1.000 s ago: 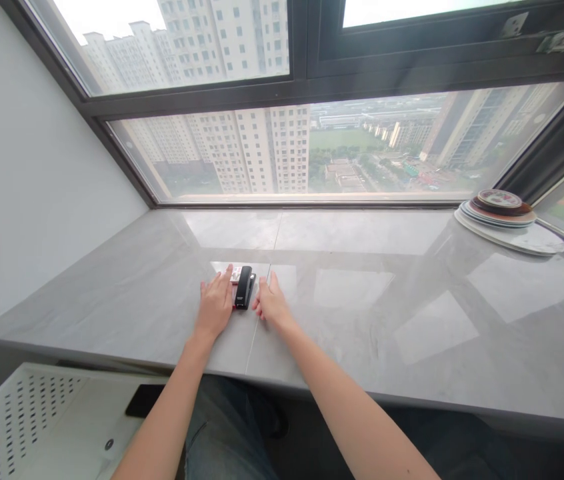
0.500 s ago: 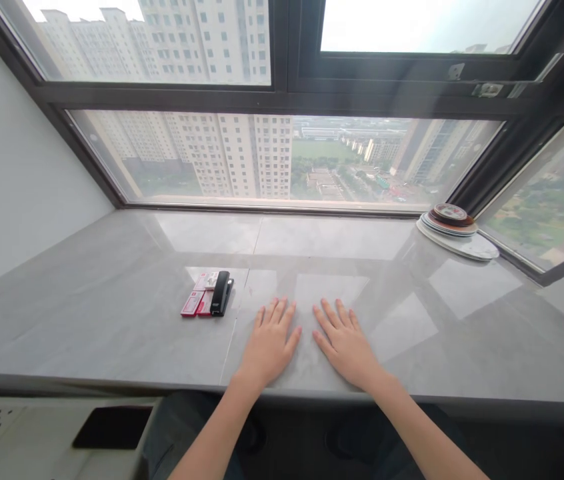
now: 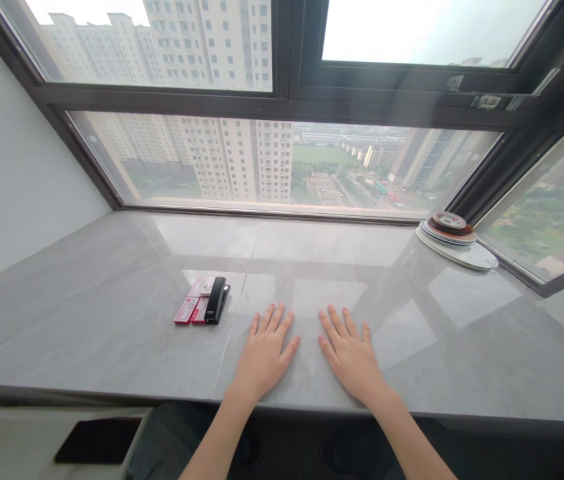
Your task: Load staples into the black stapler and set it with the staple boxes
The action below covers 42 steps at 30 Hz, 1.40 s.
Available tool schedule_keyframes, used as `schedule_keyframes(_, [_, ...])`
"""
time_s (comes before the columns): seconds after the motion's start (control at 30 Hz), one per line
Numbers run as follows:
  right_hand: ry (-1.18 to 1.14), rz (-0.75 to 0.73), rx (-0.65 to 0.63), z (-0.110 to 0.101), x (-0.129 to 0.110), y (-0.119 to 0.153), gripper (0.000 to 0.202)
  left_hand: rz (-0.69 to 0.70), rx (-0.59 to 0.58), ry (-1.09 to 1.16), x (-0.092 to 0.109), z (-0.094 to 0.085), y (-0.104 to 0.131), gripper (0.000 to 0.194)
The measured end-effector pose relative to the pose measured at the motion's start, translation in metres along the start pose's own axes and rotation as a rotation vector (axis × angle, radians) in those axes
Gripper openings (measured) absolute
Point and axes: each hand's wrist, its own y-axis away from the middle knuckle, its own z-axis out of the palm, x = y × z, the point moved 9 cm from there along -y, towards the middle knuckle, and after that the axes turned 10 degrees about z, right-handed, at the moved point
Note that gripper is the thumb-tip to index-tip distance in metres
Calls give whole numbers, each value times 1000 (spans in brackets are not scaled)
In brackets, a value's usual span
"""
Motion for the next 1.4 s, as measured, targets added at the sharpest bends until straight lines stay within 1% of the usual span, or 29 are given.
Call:
schedule_keyframes(0.17, [-4, 18, 12, 1, -1, 2, 59, 3, 3, -1, -2, 0, -1, 56])
schedule_keyframes(0.4, [-22, 19, 11, -2, 0, 2, 60, 1, -49, -21, -2, 3, -1, 58])
schedule_keyframes(0.73, [0, 15, -4, -7, -2, 4, 65, 9, -3, -26, 1, 3, 0, 59])
schedule_keyframes(0.9, [19, 28, -19, -7, -2, 4, 66, 7, -54, -121, 6, 1, 0, 62])
schedule_keyframes(1.07, [34, 30, -28, -5, -2, 5, 66, -3, -101, -179, 6, 2, 1, 62])
schedule_keyframes(1.4, [66, 31, -3, -3, -2, 6, 68, -10, -107, -217, 8, 2, 2, 62])
